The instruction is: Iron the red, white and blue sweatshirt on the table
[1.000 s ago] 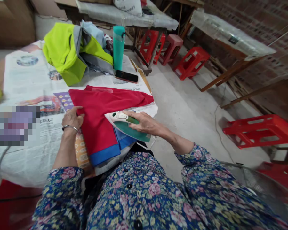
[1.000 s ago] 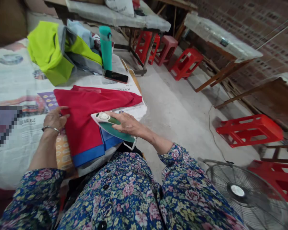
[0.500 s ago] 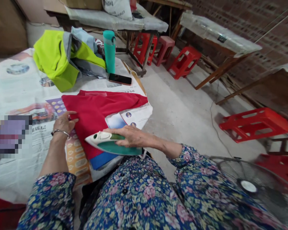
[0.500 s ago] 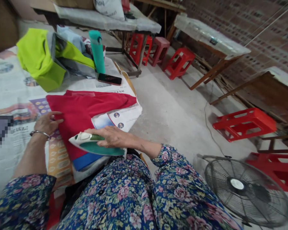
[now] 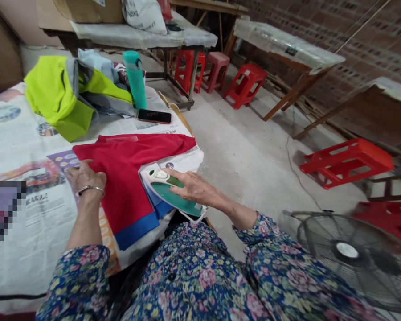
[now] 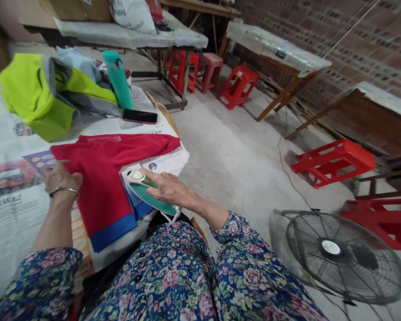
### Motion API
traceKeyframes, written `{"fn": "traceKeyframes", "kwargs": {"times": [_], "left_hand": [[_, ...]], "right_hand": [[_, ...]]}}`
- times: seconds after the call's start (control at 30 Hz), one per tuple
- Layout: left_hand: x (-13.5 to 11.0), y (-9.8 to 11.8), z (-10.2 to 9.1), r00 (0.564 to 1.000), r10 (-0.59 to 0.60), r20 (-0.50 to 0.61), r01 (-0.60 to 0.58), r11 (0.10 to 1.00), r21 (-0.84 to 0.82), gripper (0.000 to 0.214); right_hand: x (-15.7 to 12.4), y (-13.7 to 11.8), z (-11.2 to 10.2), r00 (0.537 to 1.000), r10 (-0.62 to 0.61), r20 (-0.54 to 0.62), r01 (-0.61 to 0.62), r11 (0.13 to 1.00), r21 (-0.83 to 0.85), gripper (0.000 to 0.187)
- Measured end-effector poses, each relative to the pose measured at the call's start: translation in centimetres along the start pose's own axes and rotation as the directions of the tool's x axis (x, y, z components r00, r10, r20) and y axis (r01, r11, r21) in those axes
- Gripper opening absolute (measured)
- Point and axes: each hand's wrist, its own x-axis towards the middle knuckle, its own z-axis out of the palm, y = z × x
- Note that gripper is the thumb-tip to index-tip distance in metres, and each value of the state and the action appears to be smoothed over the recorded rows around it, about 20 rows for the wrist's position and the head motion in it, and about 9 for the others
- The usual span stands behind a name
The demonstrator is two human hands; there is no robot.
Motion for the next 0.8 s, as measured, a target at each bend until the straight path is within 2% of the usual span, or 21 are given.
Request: {"fn": "traceKeyframes", "kwargs": {"times": [0.07, 0.13, 0.17, 0.23, 0.27, 0.3, 0.37, 0.4, 0.47, 0.5, 0.53, 0.6, 0.67, 0.7, 0.77, 0.8], "left_hand": [[-0.6, 1.5, -0.2, 0.998, 0.057, -0.033, -0.057, 0.998, 0.018, 0.065], [-0.9, 4.2, 0.2, 0.981, 0.191, 0.036, -0.192, 0.981, 0.027, 0.056], [-1.0, 5.9, 0.6, 0.956, 0.276, 0.102, -0.280, 0.960, 0.028, 0.051], [-0.9, 9.5, 1.8, 0.873, 0.432, 0.226, -0.445, 0.896, 0.005, 0.045], [-0.8, 11.3, 2.6, 0.789, 0.525, 0.320, -0.556, 0.831, 0.005, 0.045], [-0.7, 12.9, 3.3, 0.738, 0.570, 0.361, -0.609, 0.793, -0.006, 0.045], [-0.7, 15.3, 4.7, 0.680, 0.605, 0.414, -0.667, 0.745, 0.006, 0.043], [-0.7, 16.0, 5.2, 0.677, 0.606, 0.418, -0.671, 0.742, 0.010, 0.039], [-0.9, 16.3, 5.6, 0.681, 0.601, 0.419, -0.670, 0.742, 0.023, 0.029], [-0.9, 16.0, 5.5, 0.696, 0.596, 0.401, -0.657, 0.754, 0.019, 0.028], [-1.0, 15.5, 5.2, 0.729, 0.586, 0.354, -0.626, 0.780, -0.001, 0.028], [-1.1, 13.7, 4.1, 0.823, 0.533, 0.196, -0.529, 0.845, -0.074, 0.030], [-1.2, 11.2, 2.6, 0.914, 0.405, 0.008, -0.398, 0.902, -0.170, 0.032], [-1.4, 9.6, 1.7, 0.946, 0.313, -0.079, -0.323, 0.921, -0.218, 0.034], [-2.0, 6.0, -0.2, 0.969, 0.108, -0.221, -0.173, 0.938, -0.301, 0.039], [-2.5, 3.9, -1.0, 0.959, -0.006, -0.285, -0.099, 0.930, -0.353, 0.043]], "right_hand": [[0.0, 0.4, 0.5, 1.000, -0.011, -0.009, 0.012, 1.000, 0.014, 0.072], [-0.1, 0.8, 0.9, 0.999, -0.036, -0.034, 0.037, 0.999, 0.025, 0.070], [-0.1, 0.8, 1.1, 0.998, -0.045, -0.042, 0.047, 0.999, 0.028, 0.069], [-0.3, 0.8, 1.3, 0.998, -0.048, -0.042, 0.049, 0.999, 0.023, 0.067], [-0.4, 0.8, 1.4, 0.998, -0.041, -0.041, 0.042, 0.999, 0.015, 0.066], [-0.5, 0.7, 1.4, 0.999, -0.032, -0.042, 0.032, 0.999, 0.008, 0.066], [-0.5, 0.5, 1.5, 0.999, -0.016, -0.045, 0.016, 1.000, 0.006, 0.066], [-0.5, 0.4, 1.5, 0.999, -0.011, -0.052, 0.011, 1.000, 0.012, 0.065], [-0.5, 0.5, 1.6, 0.998, -0.003, -0.057, 0.005, 1.000, 0.030, 0.065], [-0.6, 0.5, 1.6, 0.998, -0.003, -0.057, 0.005, 0.999, 0.038, 0.064], [-0.6, 0.6, 1.7, 0.998, -0.005, -0.060, 0.008, 0.999, 0.045, 0.063], [-0.7, 0.8, 1.6, 0.997, -0.010, -0.078, 0.014, 0.998, 0.058, 0.062], [-0.7, 1.0, 1.4, 0.996, -0.013, -0.085, 0.019, 0.997, 0.071, 0.061], [-0.7, 1.0, 1.2, 0.996, -0.012, -0.083, 0.018, 0.997, 0.072, 0.061], [-0.5, 1.0, 0.9, 0.997, -0.008, -0.072, 0.013, 0.998, 0.065, 0.065], [-0.4, 1.0, 0.8, 0.998, -0.007, -0.070, 0.011, 0.998, 0.060, 0.067]]}}
